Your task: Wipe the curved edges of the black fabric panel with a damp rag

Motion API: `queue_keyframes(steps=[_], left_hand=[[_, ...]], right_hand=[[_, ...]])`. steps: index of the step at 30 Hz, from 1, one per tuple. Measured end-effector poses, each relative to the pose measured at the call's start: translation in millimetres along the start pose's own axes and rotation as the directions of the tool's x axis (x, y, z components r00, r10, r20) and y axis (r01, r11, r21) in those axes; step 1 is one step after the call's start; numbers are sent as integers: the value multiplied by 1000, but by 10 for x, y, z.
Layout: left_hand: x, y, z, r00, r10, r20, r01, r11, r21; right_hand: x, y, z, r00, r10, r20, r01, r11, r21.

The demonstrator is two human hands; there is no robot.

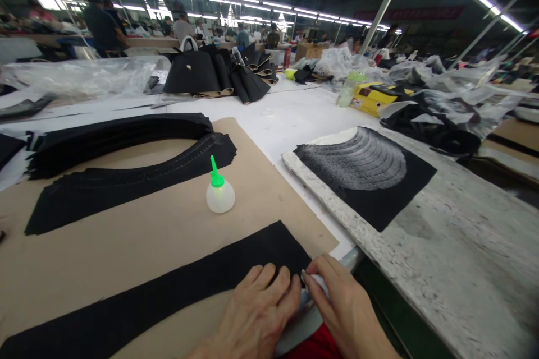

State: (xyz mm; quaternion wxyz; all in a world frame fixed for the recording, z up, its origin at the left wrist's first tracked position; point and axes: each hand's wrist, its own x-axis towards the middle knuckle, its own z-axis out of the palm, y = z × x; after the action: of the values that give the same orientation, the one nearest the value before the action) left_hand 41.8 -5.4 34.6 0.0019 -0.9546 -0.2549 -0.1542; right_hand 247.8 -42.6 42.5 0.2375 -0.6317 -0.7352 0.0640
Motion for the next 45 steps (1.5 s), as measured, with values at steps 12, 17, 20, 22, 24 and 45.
queue_keyframes(steps=[12, 17, 20, 22, 24, 45], left_hand=[[-13, 4, 14, 1000, -5, -25, 5, 1000, 2], [-19, -3, 16, 998, 9, -62, -9, 1000, 5], [-12, 0, 3, 999, -1, -53, 1, 1000, 10], [-8, 2, 0, 999, -5, -46, 5, 1000, 5], [-11, 5, 11, 999, -4, -45, 5, 1000, 2], [-25, -1, 21, 999, 9, -48, -8, 1000, 21]], right_hand=[[93, -7, -141, 994, 83, 78, -83, 996, 6], [80, -17, -165, 997, 32, 72, -35, 998, 47], [49, -19, -145, 986, 41, 162, -53, 996, 68], [42, 11, -164, 986, 105, 132, -109, 994, 23], [57, 23, -205, 988, 138, 62, -138, 990, -5], [66, 14, -111, 999, 7, 46, -2, 994, -107]])
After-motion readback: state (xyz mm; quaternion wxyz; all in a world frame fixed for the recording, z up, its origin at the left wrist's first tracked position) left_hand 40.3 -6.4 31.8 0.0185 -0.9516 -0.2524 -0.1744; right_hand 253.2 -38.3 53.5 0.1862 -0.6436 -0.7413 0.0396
